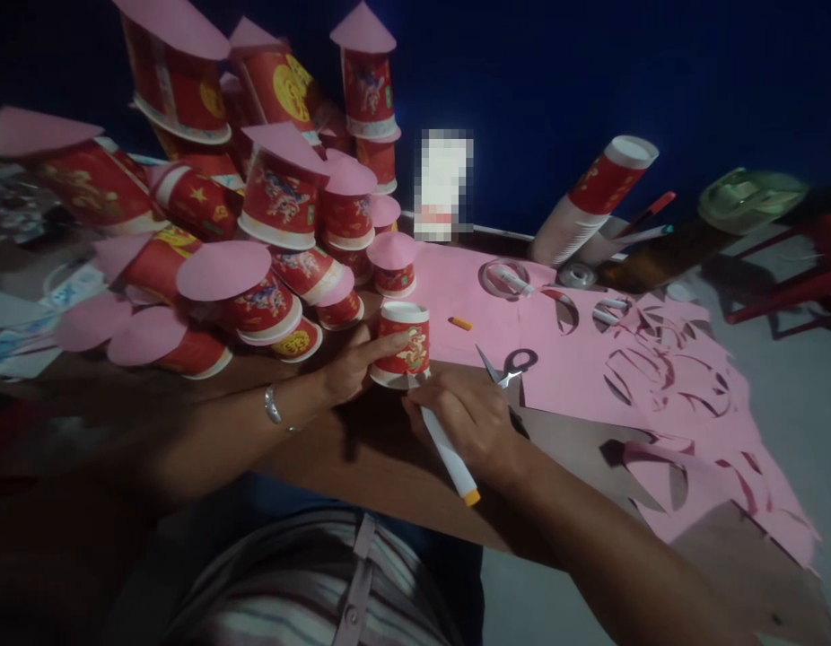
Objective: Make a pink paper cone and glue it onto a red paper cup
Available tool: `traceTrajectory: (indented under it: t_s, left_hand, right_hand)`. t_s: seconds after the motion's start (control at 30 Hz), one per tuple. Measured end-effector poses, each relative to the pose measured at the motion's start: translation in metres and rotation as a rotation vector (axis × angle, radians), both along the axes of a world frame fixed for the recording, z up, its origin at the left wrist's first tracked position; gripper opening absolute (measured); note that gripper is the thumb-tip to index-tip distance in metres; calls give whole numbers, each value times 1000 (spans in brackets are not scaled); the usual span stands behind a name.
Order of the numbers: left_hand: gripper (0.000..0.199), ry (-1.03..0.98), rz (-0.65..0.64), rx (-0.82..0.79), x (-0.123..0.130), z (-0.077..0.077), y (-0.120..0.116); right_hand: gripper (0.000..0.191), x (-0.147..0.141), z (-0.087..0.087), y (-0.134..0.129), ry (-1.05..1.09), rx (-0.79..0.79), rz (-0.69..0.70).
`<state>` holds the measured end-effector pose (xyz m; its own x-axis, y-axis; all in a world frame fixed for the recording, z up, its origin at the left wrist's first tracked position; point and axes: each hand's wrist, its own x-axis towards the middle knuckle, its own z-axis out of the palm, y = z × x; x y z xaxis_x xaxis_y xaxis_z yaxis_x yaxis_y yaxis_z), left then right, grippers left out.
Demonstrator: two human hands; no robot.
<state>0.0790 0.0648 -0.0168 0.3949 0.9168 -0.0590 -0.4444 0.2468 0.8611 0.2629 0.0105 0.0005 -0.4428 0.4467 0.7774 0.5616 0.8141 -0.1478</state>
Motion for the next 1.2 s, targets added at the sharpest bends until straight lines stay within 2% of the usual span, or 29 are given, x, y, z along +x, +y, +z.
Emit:
traceTrajectory:
  t_s: [0.33,0.6,0.83,1.2]
  left_hand:
    - [46,-15,11,-8,1,0,1]
    - [48,-15,7,-24,1,2,0]
    - [52,6,34,-44,2,-1,0]
    - [46,-1,18,-10,0,0,0]
  right_hand:
    - [20,-1,-8,-1,43,23,11]
    - [20,1,-2,0,30,-12,63]
    - [26,5,-8,-3,17,-34,92]
    - [23,4,-5,0,-16,-10,102]
